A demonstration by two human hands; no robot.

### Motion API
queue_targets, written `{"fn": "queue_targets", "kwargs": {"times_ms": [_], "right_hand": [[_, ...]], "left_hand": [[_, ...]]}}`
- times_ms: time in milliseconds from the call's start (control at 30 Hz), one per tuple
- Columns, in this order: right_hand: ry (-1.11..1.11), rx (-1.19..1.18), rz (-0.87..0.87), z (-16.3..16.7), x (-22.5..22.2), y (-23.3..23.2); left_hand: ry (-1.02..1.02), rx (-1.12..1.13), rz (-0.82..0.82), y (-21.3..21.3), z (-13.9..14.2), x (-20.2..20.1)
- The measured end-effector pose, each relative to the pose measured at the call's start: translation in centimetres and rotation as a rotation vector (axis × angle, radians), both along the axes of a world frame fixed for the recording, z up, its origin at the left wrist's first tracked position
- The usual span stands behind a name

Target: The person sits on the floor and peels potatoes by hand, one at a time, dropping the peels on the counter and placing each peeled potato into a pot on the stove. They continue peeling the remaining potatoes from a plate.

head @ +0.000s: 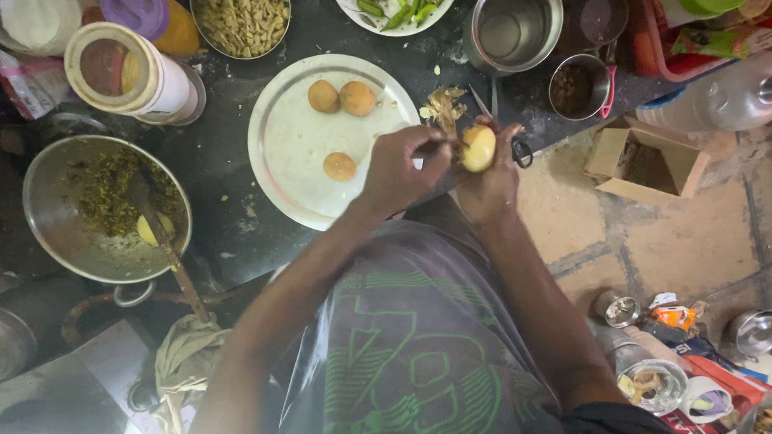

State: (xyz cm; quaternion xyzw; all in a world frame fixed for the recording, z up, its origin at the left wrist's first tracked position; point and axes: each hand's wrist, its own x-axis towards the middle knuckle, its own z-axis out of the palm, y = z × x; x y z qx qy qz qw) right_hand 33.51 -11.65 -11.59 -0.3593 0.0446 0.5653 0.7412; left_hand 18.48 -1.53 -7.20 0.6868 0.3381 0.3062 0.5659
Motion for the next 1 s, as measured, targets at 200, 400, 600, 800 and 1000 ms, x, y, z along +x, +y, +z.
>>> {"fn": "queue_targets", "kwargs": {"times_ms": [200,400,600,800,1000], "right_hand": [[-0.344,0.002,-0.023,0.5,-0.3,0.1],[-0.315,0.048,0.008,1.0,-0.5,-0.1],[-0.083,0.064,0.021,1.7,-0.9,0.1],[-0.324,0.051,0.013,1.2,-0.8,-0.2],[-0.549,0.088,0.044,0.4,-0.5,-0.6]], "left_hand": [[-0.004,-0.013,-0.012,-0.5,1.8,0.1],[-0.004,-0.035,-0.053,-0.5,1.5,-0.2],[0.068,-0.193,-0.009,-0.1,0.8,0.1],[-0.033,-0.034,-0.086,-0.5,1.2,-0.9],[0.039,0.038,-0.118,-0.1,1.7,-0.9]]}}
